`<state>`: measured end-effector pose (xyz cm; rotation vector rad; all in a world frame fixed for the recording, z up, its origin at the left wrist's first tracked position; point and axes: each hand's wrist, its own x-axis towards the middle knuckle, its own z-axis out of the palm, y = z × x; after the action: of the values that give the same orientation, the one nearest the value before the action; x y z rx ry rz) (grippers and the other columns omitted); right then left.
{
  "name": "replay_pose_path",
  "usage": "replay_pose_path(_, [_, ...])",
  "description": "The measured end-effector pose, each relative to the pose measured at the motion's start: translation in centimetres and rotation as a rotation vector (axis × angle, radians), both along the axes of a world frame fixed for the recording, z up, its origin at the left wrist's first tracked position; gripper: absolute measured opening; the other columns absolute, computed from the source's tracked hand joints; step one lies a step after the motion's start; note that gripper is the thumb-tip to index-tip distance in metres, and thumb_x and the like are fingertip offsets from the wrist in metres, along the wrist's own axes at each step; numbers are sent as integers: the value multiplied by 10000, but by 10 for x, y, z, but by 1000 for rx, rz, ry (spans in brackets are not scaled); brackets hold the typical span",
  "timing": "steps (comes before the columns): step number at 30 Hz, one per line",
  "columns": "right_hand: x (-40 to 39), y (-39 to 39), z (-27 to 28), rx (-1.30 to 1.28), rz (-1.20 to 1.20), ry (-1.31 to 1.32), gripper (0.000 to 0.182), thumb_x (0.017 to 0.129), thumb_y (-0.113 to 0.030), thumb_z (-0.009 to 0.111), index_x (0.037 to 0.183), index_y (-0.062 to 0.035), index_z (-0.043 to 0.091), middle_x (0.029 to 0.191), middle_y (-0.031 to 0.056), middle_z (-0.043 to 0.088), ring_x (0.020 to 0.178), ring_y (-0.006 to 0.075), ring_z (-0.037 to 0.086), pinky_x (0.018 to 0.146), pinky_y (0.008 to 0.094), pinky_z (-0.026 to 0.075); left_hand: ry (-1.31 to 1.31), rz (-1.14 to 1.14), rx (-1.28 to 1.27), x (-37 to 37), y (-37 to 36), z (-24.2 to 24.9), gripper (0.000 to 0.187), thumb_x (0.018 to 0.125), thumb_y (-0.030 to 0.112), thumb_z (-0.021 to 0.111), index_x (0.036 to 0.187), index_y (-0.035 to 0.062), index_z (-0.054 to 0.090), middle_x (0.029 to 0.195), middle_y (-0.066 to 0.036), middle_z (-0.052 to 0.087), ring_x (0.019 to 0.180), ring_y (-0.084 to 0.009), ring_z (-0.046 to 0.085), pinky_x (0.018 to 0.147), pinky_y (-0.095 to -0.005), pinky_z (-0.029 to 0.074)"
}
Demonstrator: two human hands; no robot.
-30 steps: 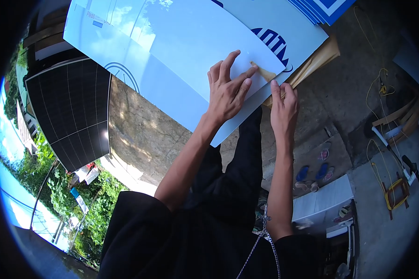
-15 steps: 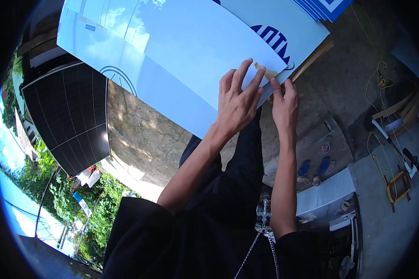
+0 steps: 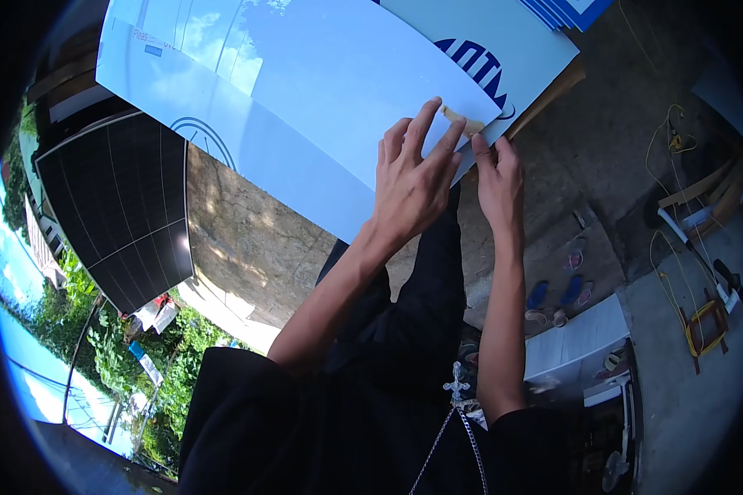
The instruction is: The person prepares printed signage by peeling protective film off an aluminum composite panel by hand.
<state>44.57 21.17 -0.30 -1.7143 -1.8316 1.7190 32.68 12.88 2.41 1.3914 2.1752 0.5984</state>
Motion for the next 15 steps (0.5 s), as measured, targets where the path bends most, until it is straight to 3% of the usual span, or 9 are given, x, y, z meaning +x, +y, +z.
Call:
replay_pose_path(3, [7, 3, -4, -42, 27, -52, 433, 1012, -389, 484, 1134, 11, 597, 1025, 221, 586, 940, 362, 604, 806, 442, 462, 116, 111, -22, -7, 13, -8, 501, 907, 177, 620, 1398, 198, 518, 1511, -144, 326, 1211, -367, 394, 1040, -479, 326])
replay_pose_path(7, [-2, 4, -3, -61, -113, 25, 559, 983, -494, 482, 1104, 39, 599, 1027, 239, 563, 946, 373, 589, 833, 454, 458, 143, -11, -54, 17, -4, -11, 507, 868, 203, 675, 1361, 229, 559, 1506, -154, 327, 1277, -368, 368, 1067, -521, 276])
replay_pose_path(8, [-5, 4, -4, -41, -144, -3, 598, 966, -527, 494, 1105, 46, 595, 1034, 241, 554, 956, 374, 582, 842, 457, 457, 126, -85, -46, 23, -12, -5, 466, 849, 242, 692, 1301, 196, 591, 1503, -147, 341, 1256, -363, 399, 1061, -556, 273])
replay_pose_path(12, [-23, 11, 2, 138, -231, -114, 722, 882, -619, 572, 1122, 63, 566, 1080, 237, 509, 1024, 374, 552, 866, 470, 457, 29, 3, 8, 29, -23, 4, 394, 836, 191, 705, 1224, 155, 647, 1469, -162, 386, 1243, -373, 406, 1035, -511, 336])
replay_pose_path(13, [-30, 14, 7, 119, -229, -158, 835, 813, -658, 637, 1127, 103, 497, 1094, 234, 464, 1027, 357, 540, 850, 453, 477, 18, 53, 37, 25, -23, 3, 384, 833, 175, 708, 1213, 146, 654, 1462, -167, 394, 1239, -376, 408, 1027, -498, 353])
replay_pose_path(15, [-40, 11, 9, 183, -201, -228, 875, 786, -665, 665, 1105, 124, 463, 1076, 236, 448, 999, 345, 541, 832, 435, 490, 75, 108, 60, 16, -20, 3, 379, 829, 144, 709, 1204, 129, 658, 1448, -177, 406, 1231, -383, 412, 1010, -475, 377])
